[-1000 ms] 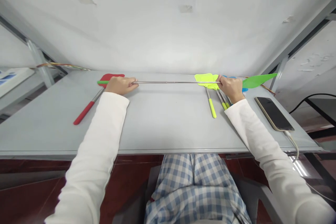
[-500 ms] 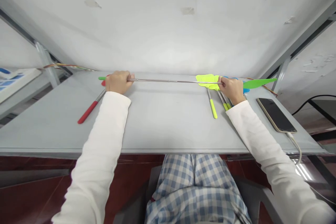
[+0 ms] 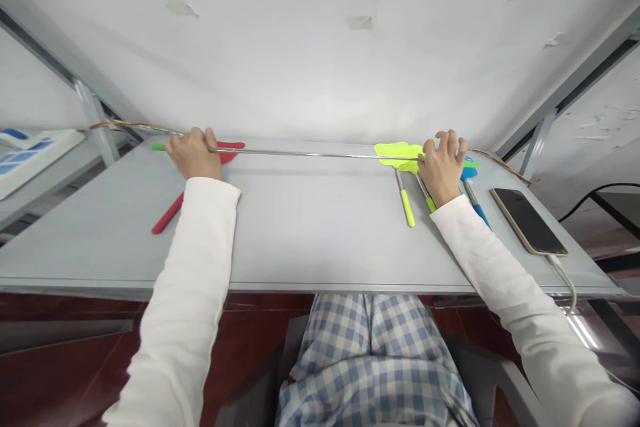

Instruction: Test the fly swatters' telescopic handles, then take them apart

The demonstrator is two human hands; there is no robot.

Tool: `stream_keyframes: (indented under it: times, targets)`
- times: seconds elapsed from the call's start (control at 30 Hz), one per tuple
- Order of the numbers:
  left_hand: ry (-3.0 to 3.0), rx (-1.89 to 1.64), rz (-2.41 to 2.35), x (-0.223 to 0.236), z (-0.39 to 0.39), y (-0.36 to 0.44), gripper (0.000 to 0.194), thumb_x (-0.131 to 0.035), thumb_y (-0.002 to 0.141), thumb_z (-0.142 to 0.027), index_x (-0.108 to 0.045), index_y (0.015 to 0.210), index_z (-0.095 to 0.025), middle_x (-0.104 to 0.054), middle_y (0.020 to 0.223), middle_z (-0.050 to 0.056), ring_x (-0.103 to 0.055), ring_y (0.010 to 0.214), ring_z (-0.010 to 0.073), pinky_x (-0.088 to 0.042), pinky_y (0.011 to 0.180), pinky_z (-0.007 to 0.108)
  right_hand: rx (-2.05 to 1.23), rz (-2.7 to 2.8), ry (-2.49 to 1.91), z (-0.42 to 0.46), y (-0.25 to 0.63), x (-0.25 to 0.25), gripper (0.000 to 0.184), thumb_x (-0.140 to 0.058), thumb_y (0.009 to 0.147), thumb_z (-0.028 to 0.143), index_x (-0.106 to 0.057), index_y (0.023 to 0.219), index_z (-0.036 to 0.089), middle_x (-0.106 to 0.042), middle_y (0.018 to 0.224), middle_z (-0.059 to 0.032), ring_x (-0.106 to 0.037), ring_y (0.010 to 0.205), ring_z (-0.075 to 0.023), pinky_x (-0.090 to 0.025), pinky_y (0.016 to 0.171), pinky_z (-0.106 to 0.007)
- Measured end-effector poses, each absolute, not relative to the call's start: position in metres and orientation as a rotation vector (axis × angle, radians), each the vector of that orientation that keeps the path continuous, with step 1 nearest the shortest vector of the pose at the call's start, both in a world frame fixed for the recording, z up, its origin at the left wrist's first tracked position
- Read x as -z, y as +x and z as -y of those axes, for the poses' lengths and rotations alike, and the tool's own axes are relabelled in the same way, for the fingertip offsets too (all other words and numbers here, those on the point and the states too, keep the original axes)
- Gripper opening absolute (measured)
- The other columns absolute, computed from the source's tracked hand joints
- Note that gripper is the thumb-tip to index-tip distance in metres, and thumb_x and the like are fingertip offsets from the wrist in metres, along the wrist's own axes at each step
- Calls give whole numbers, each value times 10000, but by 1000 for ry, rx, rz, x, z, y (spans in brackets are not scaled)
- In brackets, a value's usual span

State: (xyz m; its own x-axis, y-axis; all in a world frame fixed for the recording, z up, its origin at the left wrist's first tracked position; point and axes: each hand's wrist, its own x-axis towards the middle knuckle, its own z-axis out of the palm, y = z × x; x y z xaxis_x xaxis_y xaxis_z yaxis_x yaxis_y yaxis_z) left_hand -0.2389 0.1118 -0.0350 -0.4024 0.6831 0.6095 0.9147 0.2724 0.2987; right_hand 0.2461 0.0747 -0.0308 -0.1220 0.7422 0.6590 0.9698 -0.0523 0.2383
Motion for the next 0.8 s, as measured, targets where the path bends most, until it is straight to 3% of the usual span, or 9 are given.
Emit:
stream_keyframes:
  times: [0.23,0.47,0.6,0.8]
  targets:
    - [-1464,866,2157,36,-112,-236,430,-310,941,-399,-622,945,-103,-562,831,92,-426,871,218,-308,909,412,725,2045,-2014,-78,262,28,303,-451,918,363,-638,1041,158,-648,1003,-142,-555,939,-269,-327,783,-364]
    - [-1596,663,2180,39,-109,-211,554,-214,943,-481,-653,987,-147,-612,812,130,-524,861,256,-303,849,394,660,2266,-2158,-82,263,30,405,-297,989,407,-631,1030,181,-689,858,-141,-614,760,-224,-195,602,-285]
    - [-1860,437,2172,40,-107,-172,503,-268,929,-473,-658,1031,-173,-649,811,157,-594,849,294,-323,739,364,672,2408,-1908,-77,229,24,510,-200,991,499,-617,1055,212,-702,820,-117,-610,717,-193,-145,580,-281]
    - [-1882,388,2019,33,-101,-135,556,-190,951,-472,-660,1008,-179,-663,763,166,-623,809,287,-322,698,340,657,2464,-1847,-70,211,19,515,-205,987,516,-615,1069,215,-713,823,-108,-614,696,-179,-132,560,-281]
